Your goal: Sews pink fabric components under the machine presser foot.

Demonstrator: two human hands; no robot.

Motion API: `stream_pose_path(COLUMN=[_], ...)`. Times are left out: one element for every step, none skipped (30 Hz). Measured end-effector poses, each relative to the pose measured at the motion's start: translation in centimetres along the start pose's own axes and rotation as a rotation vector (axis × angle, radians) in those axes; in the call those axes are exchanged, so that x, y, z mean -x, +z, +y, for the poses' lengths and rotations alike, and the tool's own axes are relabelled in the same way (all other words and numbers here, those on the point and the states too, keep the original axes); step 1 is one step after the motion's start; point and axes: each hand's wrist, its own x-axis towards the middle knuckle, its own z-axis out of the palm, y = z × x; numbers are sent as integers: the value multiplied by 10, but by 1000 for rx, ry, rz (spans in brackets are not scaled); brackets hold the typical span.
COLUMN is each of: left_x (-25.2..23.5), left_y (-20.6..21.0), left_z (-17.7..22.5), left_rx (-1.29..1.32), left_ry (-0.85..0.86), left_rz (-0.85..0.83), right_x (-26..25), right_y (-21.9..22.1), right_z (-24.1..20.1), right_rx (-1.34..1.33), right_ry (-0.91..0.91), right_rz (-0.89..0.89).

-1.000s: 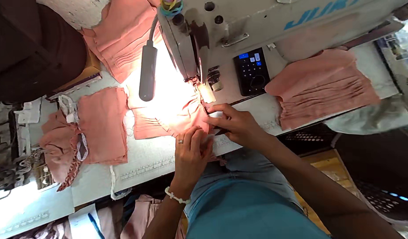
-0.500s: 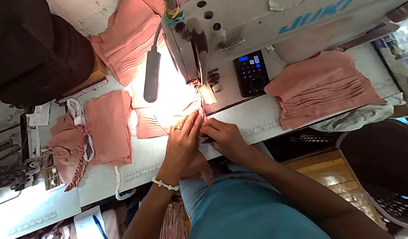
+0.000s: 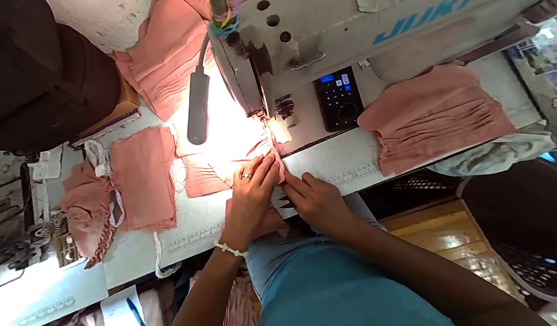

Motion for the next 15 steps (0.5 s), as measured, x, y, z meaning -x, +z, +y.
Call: stream_pose_path(left_x=[-1,-1,-2,-4,-6,-9,-11,-14,-17,-18,-17,-15,-14,-12,-10], left_y=[0,0,0,0,0,1,1,1,1,1,1,2,1,0,-1], left_z=[0,-1,-2,-4,-7,-11,-14,-18,-21,-24,-26,-28,-29,-31,-31], left_rx=[0,2,7,13,19,29,43,52,57,60,63,62,50,35,17], left_ry=[-1,2,3,3,8,14,20,34,54,78,108,141,173,199,219], left_rz=[-1,4,8,6,6,1,-6,-11,-12,-5,16,52,82,106,120], right_x=[0,-1,-2,-4,-7,-10,-12,-14,-16,-15,-13,-10,-6,-3,0], right_y=[0,0,-1,-1,0,2,4,6,7,7,7,7,6,5,4], right_z=[0,0,1,3,6,8,10,12,13,13,13,13,13,13,13], right_rx=[5,8,9,6,0,-6,-8,-9,-8,-10,-15,-18,-15,-9,0], right_ry=[2,6,8,7,5,3,-1,-2,-3,-4,-5,-10,-15,-18,-16], right_rz=[1,2,-4,-10,-15,-17,-17,-17,-17,-15,-13,-7,0,6,7])
